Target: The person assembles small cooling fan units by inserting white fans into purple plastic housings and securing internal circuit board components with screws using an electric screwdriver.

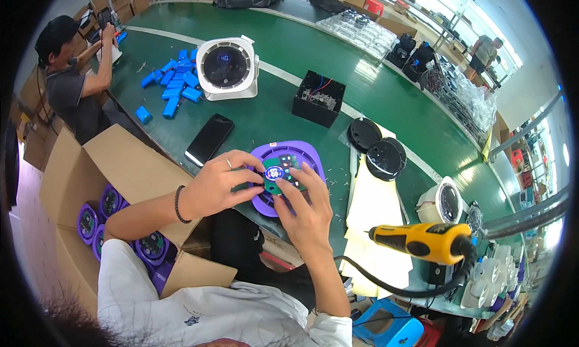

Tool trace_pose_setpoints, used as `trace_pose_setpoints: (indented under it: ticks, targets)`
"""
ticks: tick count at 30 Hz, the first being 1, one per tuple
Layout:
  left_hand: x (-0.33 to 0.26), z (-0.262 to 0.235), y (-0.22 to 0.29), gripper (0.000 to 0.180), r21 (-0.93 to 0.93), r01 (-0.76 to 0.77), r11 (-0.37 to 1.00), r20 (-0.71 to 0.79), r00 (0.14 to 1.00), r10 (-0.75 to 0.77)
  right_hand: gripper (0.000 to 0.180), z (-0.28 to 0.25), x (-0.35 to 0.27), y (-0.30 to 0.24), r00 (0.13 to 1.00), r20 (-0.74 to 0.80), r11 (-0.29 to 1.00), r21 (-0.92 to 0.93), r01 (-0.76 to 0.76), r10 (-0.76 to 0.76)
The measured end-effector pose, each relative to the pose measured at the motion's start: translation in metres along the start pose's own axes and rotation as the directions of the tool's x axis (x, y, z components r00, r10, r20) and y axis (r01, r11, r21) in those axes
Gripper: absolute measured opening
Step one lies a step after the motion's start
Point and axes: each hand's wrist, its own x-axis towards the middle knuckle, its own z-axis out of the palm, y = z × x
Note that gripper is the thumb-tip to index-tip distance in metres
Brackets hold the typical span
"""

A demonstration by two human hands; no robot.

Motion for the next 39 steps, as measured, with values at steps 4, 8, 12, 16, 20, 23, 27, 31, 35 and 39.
trace_pose_setpoints:
  ticks: [4,8,12,16,20,23,27,31,35,39]
  targets:
    - [-0.002,0.009,-0.002,0.016,-0.021,-0.034,0.999,-0.077,0.996,0.032,0.028,0.002,0.001,0.0,0.998,0.047,0.998,-0.047,0.049,-0.047]
    - [0.002,0.01,-0.009,0.012,-0.116,-0.123,0.986,-0.033,0.992,0.12,0.025,0.001,0.001,0.0,0.998,0.059,0.999,-0.038,0.015,-0.013]
    - [0.002,0.013,-0.016,0.01,-0.319,-0.101,0.942,-0.007,0.995,0.104,0.024,0.001,-0.001,-0.001,0.997,0.075,0.999,-0.036,-0.004,0.007]
    - [0.005,0.004,-0.019,0.008,-0.351,-0.078,0.933,0.072,0.991,0.11,0.024,0.001,0.0,0.002,0.998,0.057,0.999,-0.036,0.016,-0.014]
    - [0.001,0.002,-0.025,0.008,-0.399,-0.09,0.912,0.076,0.988,0.131,0.023,0.003,0.005,0.001,0.997,0.059,0.999,0.002,0.052,-0.052]
    - [-0.001,0.005,-0.027,0.007,-0.444,-0.022,0.896,0.064,0.996,0.057,0.024,0.004,0.001,0.003,0.998,0.041,0.999,0.022,0.041,-0.042]
    - [0.005,-0.001,-0.024,0.005,-0.474,0.097,0.875,0.022,0.995,-0.098,0.026,0.005,0.003,0.0,1.0,0.005,0.999,0.042,-0.005,0.005]
    - [-0.002,0.007,-0.021,0.006,-0.499,-0.051,0.865,-0.025,0.999,0.044,0.029,0.008,0.003,0.0,0.999,-0.029,0.999,0.019,-0.041,0.042]
    - [0.003,-0.005,-0.009,0.005,-0.363,-0.062,0.93,-0.119,0.993,0.02,0.034,0.002,0.002,0.0,0.995,0.008,0.992,0.065,-0.105,0.104]
    - [0.001,-0.007,-0.004,0.006,-0.35,-0.037,0.936,-0.155,0.988,-0.019,0.036,-0.005,0.004,0.0,0.993,0.022,0.99,0.08,-0.118,0.117]
